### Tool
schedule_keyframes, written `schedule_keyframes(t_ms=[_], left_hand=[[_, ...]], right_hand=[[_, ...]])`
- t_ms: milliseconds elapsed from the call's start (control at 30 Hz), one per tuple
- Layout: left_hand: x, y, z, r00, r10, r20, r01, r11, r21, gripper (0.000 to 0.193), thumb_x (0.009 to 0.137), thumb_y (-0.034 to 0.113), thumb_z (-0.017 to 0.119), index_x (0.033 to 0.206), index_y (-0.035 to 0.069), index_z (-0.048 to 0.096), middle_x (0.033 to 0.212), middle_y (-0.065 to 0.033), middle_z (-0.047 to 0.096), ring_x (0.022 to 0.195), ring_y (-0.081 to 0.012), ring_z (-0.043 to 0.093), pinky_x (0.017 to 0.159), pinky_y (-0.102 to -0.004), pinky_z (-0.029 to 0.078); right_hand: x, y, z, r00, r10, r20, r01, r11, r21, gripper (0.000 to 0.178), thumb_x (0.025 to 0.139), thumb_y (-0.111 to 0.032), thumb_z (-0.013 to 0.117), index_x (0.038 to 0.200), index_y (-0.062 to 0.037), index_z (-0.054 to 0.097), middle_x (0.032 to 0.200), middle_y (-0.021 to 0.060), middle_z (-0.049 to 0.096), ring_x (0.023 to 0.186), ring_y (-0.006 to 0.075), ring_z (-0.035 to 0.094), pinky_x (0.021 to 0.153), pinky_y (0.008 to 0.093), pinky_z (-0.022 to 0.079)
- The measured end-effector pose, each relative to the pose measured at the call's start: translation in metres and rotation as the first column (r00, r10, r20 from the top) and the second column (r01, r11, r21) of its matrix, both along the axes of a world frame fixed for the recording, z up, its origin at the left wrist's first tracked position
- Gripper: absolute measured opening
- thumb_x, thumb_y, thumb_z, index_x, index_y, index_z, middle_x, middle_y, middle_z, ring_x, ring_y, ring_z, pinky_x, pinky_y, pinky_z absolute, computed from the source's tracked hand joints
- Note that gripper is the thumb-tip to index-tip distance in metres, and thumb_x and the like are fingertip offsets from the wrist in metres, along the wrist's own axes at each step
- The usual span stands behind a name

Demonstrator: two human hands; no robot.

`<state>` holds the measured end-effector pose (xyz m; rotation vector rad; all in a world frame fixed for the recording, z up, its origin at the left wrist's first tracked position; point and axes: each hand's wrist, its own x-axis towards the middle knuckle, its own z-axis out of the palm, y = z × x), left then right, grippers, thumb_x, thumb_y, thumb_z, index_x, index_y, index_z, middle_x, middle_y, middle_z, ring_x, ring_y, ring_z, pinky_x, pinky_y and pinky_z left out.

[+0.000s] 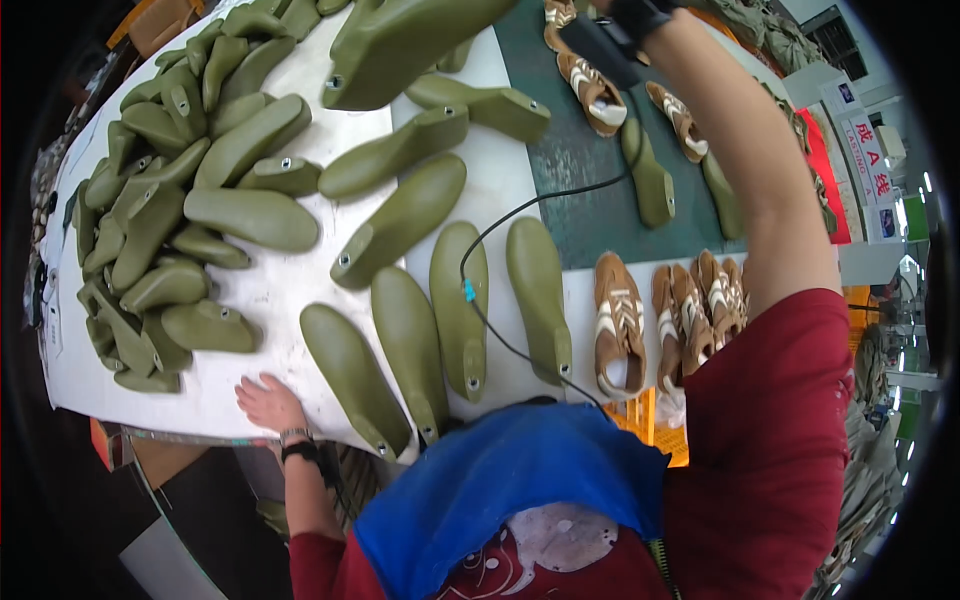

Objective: The worker is assembling shoes by placing uppers onto shoe lasts and organizing them on a conveyor belt.

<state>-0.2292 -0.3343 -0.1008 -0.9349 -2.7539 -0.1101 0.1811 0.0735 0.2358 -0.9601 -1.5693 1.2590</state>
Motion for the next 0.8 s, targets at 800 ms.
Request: schedule_keyframes(t_ms=[800], left_hand=[[0.006, -0.01, 0.007, 0.998, 0.06, 0.017, -0.061, 0.995, 0.073, 0.046, 0.087, 0.037, 0.044, 0.121, 0.006, 0.047, 0.131, -0.0166, 0.042, 0.119, -0.035, 0.039, 0.095, -0.0504, 0.033]], right_hand=[[-0.022, -0.198, -0.147, 0.052, 0.294, 0.954, -0.297, 0.917, -0.266, 0.041, 0.081, -0.039, 0.052, 0.096, -0.0015, 0.061, 0.084, 0.0183, 0.065, 0.067, 0.0299, 0.065, 0.067, 0.0395, 0.051]])
